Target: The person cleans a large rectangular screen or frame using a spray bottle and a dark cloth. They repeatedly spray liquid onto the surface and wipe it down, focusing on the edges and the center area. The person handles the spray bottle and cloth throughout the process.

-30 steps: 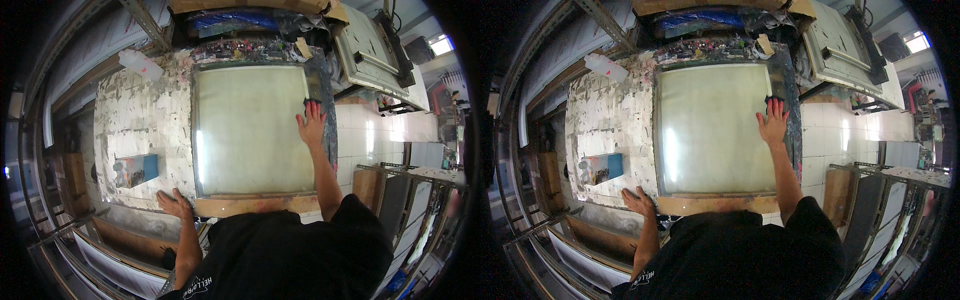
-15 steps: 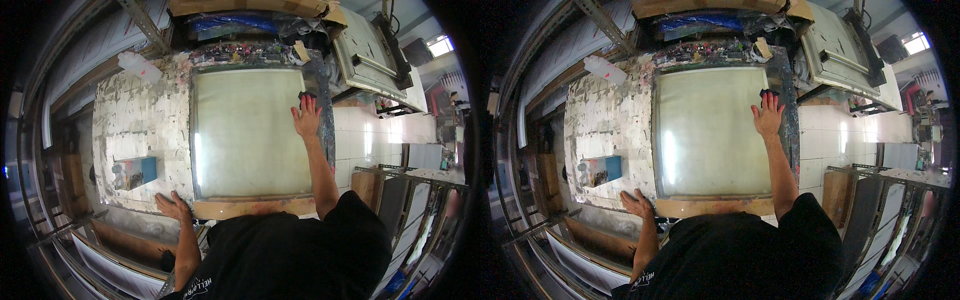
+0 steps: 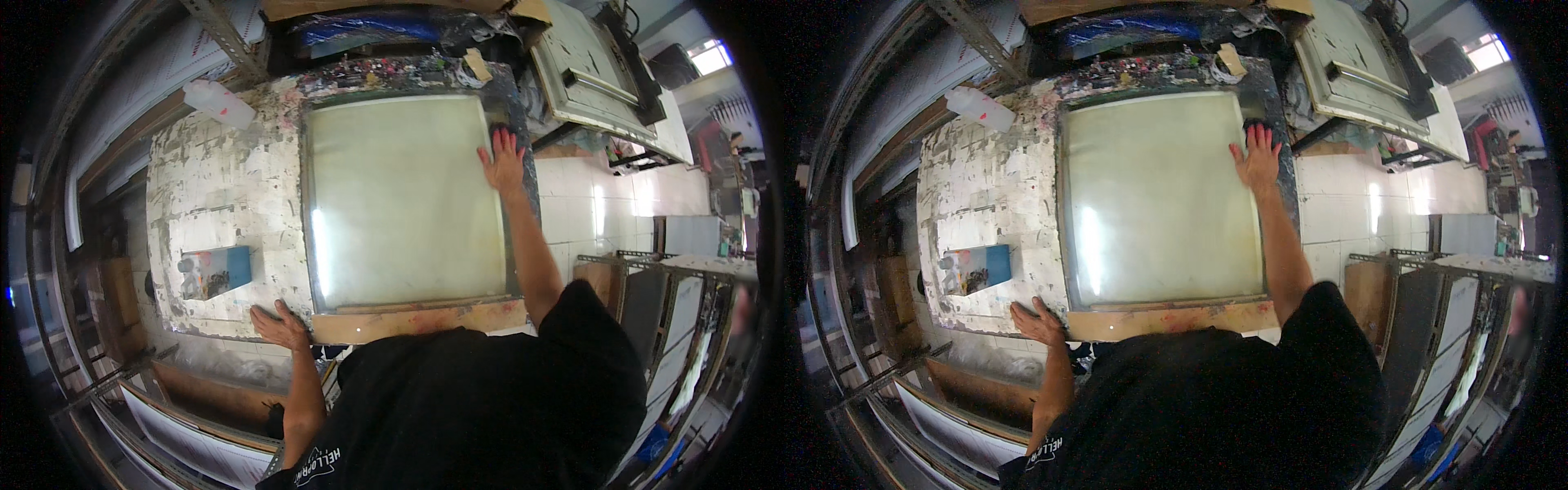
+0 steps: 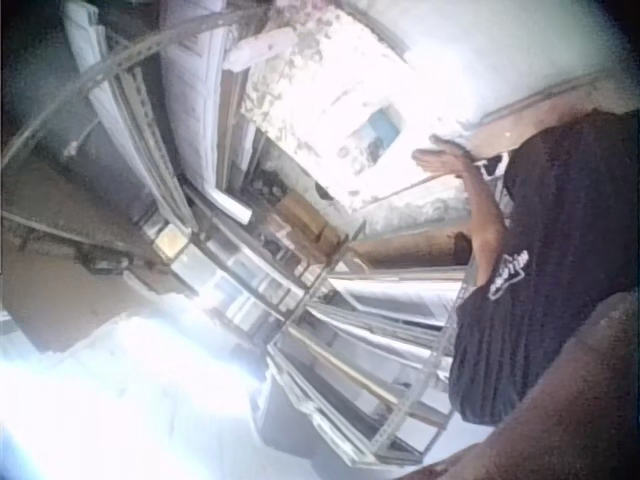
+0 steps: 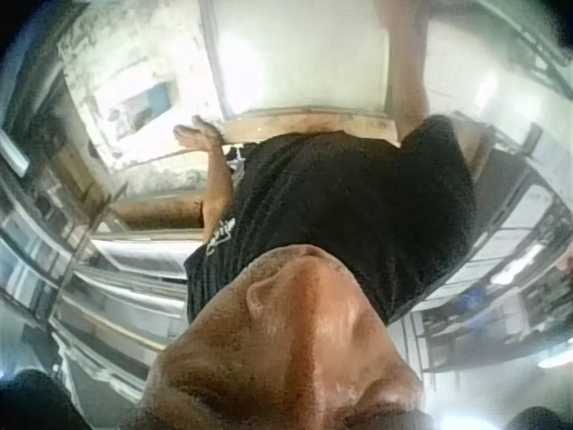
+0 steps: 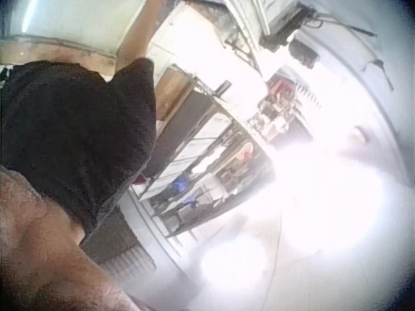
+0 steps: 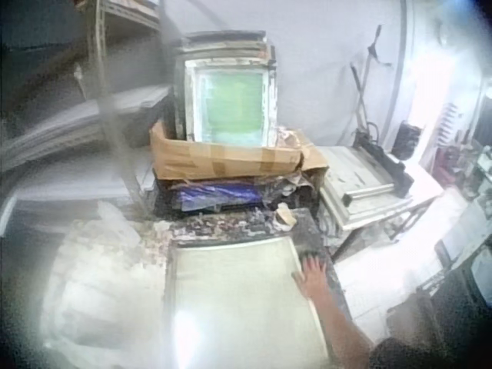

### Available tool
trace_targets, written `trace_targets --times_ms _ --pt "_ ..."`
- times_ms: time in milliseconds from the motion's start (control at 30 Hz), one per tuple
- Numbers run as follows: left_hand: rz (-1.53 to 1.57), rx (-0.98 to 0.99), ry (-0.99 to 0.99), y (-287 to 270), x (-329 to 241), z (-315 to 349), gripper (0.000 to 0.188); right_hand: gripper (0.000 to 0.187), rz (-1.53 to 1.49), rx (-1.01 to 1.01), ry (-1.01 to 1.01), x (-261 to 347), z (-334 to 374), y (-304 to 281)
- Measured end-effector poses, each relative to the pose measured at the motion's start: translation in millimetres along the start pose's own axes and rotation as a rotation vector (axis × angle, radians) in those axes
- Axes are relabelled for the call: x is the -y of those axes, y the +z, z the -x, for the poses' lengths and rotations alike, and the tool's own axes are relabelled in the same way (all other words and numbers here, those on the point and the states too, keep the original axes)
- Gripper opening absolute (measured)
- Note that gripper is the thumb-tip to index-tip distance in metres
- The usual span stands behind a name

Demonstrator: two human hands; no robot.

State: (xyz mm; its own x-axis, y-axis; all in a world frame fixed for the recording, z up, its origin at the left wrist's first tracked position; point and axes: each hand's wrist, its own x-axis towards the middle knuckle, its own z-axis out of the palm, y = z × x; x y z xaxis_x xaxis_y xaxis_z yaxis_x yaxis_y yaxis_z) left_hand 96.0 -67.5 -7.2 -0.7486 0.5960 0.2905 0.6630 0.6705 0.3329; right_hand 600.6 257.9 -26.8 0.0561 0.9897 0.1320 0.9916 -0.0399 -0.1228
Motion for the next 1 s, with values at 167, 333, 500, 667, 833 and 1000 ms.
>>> trace_targets --times_ms 167,333,500,667,833,1000 --pt "-0.045 0.017 -0.015 6.9 12.7 3.3 0.080 0.067 -0.113 0.054 0.051 12.6 190.0 -59.5" --pt "-0.087 0.053 -0.043 6.7 12.1 3.9 0.081 0.068 -0.119 0.125 0.132 12.4 312.3 -88.6" --pt "-0.086 0.058 -0.069 7.5 9.2 2.6 0.082 0.070 -0.100 -0.006 0.093 4.6 227.8 -56.6" --pt "-0.071 0.058 -0.046 9.5 9.0 1.3 0.081 0.071 0.024 -0.104 0.020 -8.5 63.6 -15.5" --pt "-0.079 0.038 -0.059 10.0 12.5 1.8 0.079 0.067 -0.071 -0.038 0.011 16.8 84.6 -13.4" --pt "-0.079 0.026 -0.058 10.3 17.4 2.2 0.078 0.066 -0.123 -0.002 -0.054 58.3 215.1 -44.8"
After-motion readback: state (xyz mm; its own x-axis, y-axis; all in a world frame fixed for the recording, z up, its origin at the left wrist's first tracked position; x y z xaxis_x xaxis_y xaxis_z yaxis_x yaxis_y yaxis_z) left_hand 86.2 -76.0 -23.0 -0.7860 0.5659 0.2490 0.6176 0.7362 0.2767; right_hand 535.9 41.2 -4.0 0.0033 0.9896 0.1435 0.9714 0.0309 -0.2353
